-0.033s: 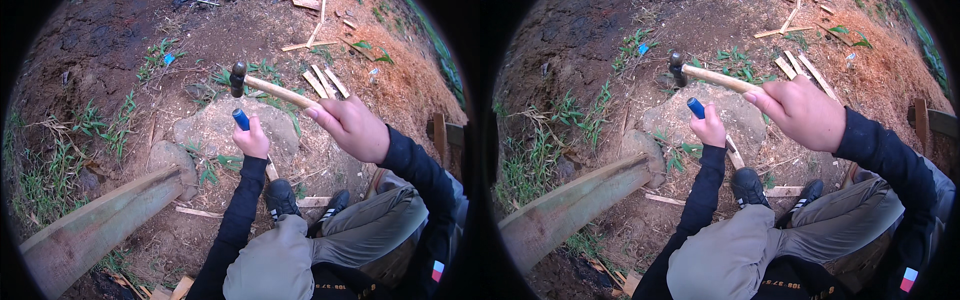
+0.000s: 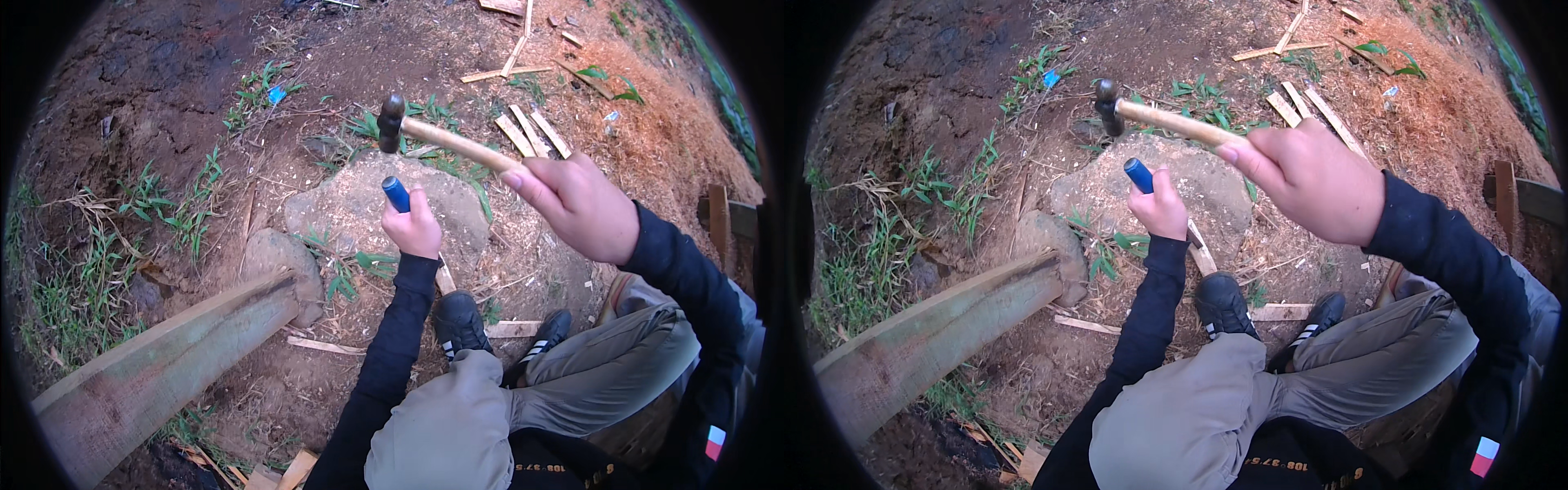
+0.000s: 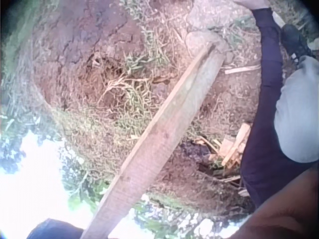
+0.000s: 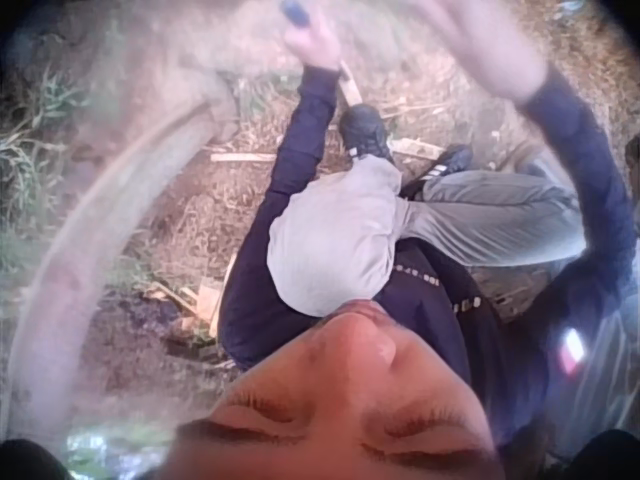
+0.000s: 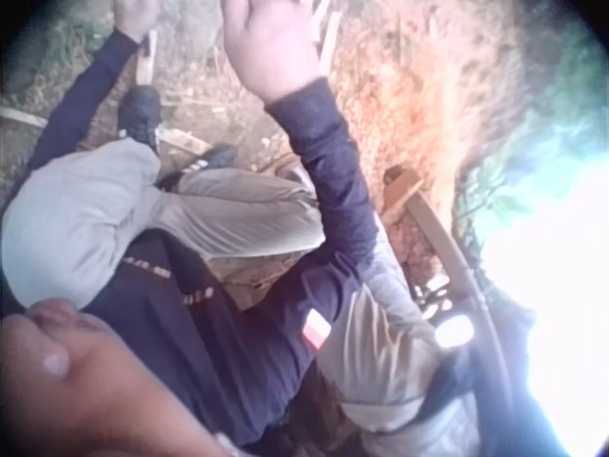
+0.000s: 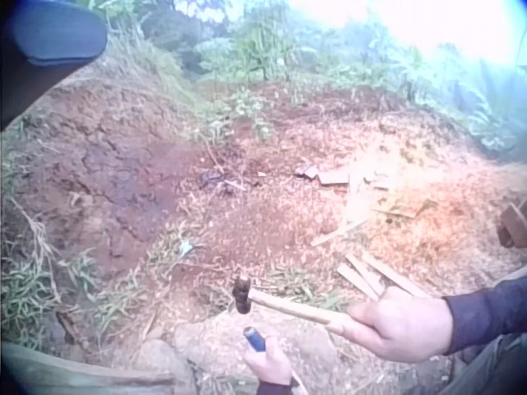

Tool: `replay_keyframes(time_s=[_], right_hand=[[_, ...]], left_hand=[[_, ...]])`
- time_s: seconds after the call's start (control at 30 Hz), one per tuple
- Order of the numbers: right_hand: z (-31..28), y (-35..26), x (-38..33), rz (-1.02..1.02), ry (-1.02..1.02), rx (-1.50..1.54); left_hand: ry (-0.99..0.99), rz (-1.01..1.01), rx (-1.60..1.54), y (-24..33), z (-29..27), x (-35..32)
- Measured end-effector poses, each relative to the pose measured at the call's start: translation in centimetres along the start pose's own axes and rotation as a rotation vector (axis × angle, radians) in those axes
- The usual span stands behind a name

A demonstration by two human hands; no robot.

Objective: The person uses a hammer and a chisel to split small pieces of wood on a rock. They repeatedly position the chisel on the wood and strike it with the hammer to create smaller slivers.

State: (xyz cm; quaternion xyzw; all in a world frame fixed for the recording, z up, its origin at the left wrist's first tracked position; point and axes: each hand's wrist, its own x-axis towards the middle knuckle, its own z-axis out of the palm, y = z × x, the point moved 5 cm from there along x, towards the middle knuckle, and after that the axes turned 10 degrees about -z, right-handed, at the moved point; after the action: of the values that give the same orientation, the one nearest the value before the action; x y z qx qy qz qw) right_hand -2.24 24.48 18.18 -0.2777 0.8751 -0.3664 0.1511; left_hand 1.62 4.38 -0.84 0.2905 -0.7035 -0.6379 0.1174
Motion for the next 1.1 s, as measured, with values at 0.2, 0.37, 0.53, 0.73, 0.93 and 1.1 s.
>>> replay_keyframes(time_s=[0.2,0.37,0.53,0.73,0.93,1.1], right_hand=[[-0.4,0.3,0.7,-0.024,-0.082,-0.047],[-3.3,-1.1,3.1,-0.003,0.087,0.011],[-0.3,0.1,3.0,-0.075,-0.207,-0.177],[1.2,1.8,2.3,0.001,-0.383,-0.214],[-2.2,0.2,4.1,0.124,-0.083,-0.118],[-0.8,-0.2,3.7,-0.256,-0.103,-0.306]], left_hand=[[0.007,0.053,0.070,1.1,0.6,-0.8],[0.029,0.071,0.097,1.6,0.2,-0.8],[0.006,0.020,0.038,2.2,0.6,-1.1],[-0.054,0.017,0.080,2.7,1.6,-2.0],[-0.067,0.001,0.031,1.9,1.4,-1.8],[-0.038,0.092,0.054,1.3,0.9,-0.9]])
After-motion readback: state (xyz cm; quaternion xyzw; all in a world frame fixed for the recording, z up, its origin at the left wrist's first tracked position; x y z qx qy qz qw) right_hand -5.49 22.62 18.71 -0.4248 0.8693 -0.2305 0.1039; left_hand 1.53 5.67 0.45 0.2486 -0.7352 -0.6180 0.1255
